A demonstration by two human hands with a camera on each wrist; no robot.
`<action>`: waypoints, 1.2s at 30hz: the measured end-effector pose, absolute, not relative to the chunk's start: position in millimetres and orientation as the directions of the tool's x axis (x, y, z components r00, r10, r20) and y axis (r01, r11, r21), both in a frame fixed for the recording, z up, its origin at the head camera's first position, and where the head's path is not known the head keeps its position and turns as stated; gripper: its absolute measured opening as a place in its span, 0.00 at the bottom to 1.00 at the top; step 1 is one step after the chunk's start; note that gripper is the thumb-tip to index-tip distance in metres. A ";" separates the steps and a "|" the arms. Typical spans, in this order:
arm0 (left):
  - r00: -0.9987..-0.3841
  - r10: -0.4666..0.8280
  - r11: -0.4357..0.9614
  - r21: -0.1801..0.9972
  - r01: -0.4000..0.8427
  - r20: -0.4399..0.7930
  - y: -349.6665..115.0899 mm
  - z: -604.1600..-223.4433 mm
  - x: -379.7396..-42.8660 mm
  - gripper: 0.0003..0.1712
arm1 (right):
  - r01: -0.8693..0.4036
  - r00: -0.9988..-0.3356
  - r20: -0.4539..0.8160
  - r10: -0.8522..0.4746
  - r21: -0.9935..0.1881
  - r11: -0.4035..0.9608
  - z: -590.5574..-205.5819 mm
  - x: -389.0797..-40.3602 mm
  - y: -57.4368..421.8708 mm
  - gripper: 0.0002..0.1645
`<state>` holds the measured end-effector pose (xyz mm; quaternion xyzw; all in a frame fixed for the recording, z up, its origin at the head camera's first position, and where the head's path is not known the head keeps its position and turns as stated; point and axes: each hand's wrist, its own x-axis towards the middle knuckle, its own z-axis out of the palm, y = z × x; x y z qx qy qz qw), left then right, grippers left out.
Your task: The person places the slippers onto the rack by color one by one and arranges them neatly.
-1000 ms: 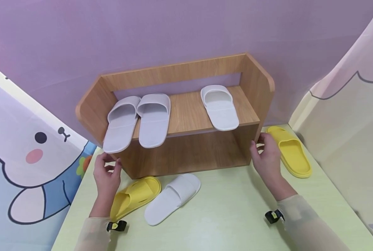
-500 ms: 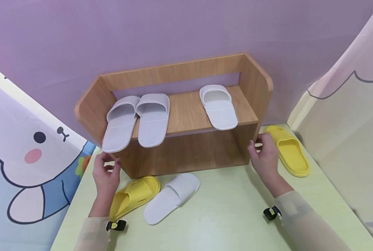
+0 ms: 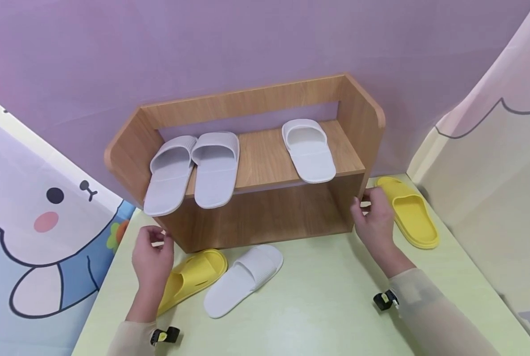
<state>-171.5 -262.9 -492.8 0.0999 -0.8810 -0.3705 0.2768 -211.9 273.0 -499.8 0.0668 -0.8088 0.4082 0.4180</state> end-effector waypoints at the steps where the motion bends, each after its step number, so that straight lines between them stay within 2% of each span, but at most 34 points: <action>1: -0.854 -0.375 0.712 0.702 -0.018 0.360 -261.2 -490.9 -169.4 0.16 | -0.450 -0.640 0.733 0.232 -0.602 0.659 -499.3 -211.9 272.9 0.09; 4: -0.922 -0.322 0.737 0.668 -0.103 0.213 -257.8 -484.8 -163.2 0.22 | -0.449 -0.638 0.735 0.230 -0.597 0.665 -498.2 -211.3 273.0 0.10; 7: -0.957 -0.259 0.760 0.638 -0.122 0.126 -254.8 -480.5 -155.8 0.24 | -0.443 -0.638 0.735 0.229 -0.594 0.672 -497.8 -210.5 273.7 0.10; 10: -0.978 -0.180 0.786 0.613 -0.081 0.102 -249.8 -480.5 -148.9 0.18 | -0.446 -0.633 0.741 0.226 -0.587 0.676 -498.4 -210.4 274.3 0.10; 13: -0.991 -0.057 0.796 0.605 0.030 0.125 -242.0 -484.8 -143.7 0.12 | -0.453 -0.625 0.748 0.221 -0.579 0.678 -499.9 -210.7 274.8 0.09; 17: -0.985 0.097 0.793 0.586 0.165 0.146 -228.6 -487.7 -134.1 0.13 | -0.461 -0.621 0.754 0.214 -0.572 0.679 -502.2 -211.1 274.7 0.09; 23: -0.966 0.171 0.810 0.530 0.251 0.195 -211.7 -486.3 -114.9 0.13 | -0.460 -0.623 0.753 0.213 -0.572 0.679 -503.1 -211.8 273.9 0.10; 27: -0.958 0.238 0.815 0.505 0.286 0.159 -203.7 -490.4 -102.8 0.14 | -0.458 -0.618 0.754 0.222 -0.574 0.678 -502.3 -211.9 273.7 0.10; 32: -0.945 0.309 0.804 0.503 0.318 0.103 -197.9 -499.9 -95.0 0.24 | -0.460 -0.617 0.755 0.222 -0.575 0.677 -501.3 -211.7 273.0 0.10; 36: -0.920 0.372 0.782 0.492 0.382 0.123 -193.7 -507.8 -93.6 0.35 | -0.461 -0.617 0.755 0.220 -0.574 0.676 -501.3 -211.6 272.4 0.10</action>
